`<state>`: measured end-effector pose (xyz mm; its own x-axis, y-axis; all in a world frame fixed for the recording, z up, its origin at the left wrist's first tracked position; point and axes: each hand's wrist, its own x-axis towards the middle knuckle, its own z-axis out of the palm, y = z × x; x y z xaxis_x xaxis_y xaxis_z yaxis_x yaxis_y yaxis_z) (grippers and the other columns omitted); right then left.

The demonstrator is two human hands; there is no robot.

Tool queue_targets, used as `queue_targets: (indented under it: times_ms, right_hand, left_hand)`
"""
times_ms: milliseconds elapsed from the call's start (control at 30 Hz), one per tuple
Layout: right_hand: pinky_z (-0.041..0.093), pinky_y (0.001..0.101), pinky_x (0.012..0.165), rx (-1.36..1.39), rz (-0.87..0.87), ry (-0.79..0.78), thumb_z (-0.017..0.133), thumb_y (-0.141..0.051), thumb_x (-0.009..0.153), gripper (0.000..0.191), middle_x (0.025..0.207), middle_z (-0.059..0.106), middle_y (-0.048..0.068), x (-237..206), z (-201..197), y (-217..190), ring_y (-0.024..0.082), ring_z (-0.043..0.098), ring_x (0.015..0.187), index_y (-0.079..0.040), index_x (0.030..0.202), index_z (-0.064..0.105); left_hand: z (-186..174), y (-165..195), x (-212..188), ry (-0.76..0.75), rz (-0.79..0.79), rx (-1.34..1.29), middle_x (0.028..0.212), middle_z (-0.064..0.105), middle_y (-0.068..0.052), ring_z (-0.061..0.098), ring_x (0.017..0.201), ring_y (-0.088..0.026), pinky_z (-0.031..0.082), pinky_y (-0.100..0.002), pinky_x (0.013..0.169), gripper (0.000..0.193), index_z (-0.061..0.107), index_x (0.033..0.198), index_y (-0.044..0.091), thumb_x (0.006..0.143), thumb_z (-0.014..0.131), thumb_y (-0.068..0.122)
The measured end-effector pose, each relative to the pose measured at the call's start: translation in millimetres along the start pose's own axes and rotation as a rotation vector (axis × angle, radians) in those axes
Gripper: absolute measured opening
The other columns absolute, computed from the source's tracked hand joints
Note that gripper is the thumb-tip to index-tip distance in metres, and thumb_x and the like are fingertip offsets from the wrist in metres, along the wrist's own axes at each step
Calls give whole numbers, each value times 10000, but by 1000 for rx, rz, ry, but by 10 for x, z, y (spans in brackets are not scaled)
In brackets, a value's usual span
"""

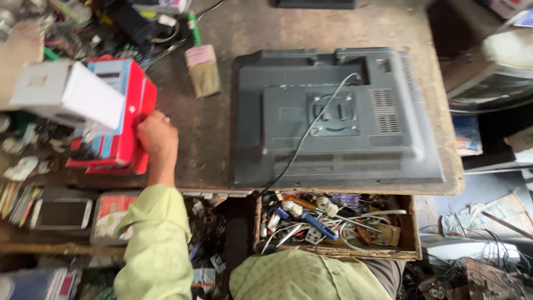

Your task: The person uses a screwdriver to remove screws from the back panel of a CRT television. They place the screws on the workbench and continue unscrewing multiple fasteners around the casing.

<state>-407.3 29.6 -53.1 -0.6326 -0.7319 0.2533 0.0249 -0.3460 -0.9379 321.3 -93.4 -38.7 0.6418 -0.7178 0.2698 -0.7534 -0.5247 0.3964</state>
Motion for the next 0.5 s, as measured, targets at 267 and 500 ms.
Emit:
queue_targets:
  times_ms: [267,500]
  right_hand:
    - [591,343,1076,-21,-33,43,461,-86,1207,162,1143,627,190,-59,-420,3,257,650,1098,50,1209,547]
    - [601,360,1085,-93,-98,85,421,-93,1230,190,1137,618,201,-126,-452,-299,272,654,1099,58,1201,534]
  left_hand:
    - [-70,62,-66,-29,113,71,911,726,-240,705,877,-461,560,-548,767,121,780,1038,140,942,709,161]
    - [-172,147,-110,-50,334,377,894,744,-184,725,838,-398,575,-512,730,132,769,1017,175,1027,648,228]
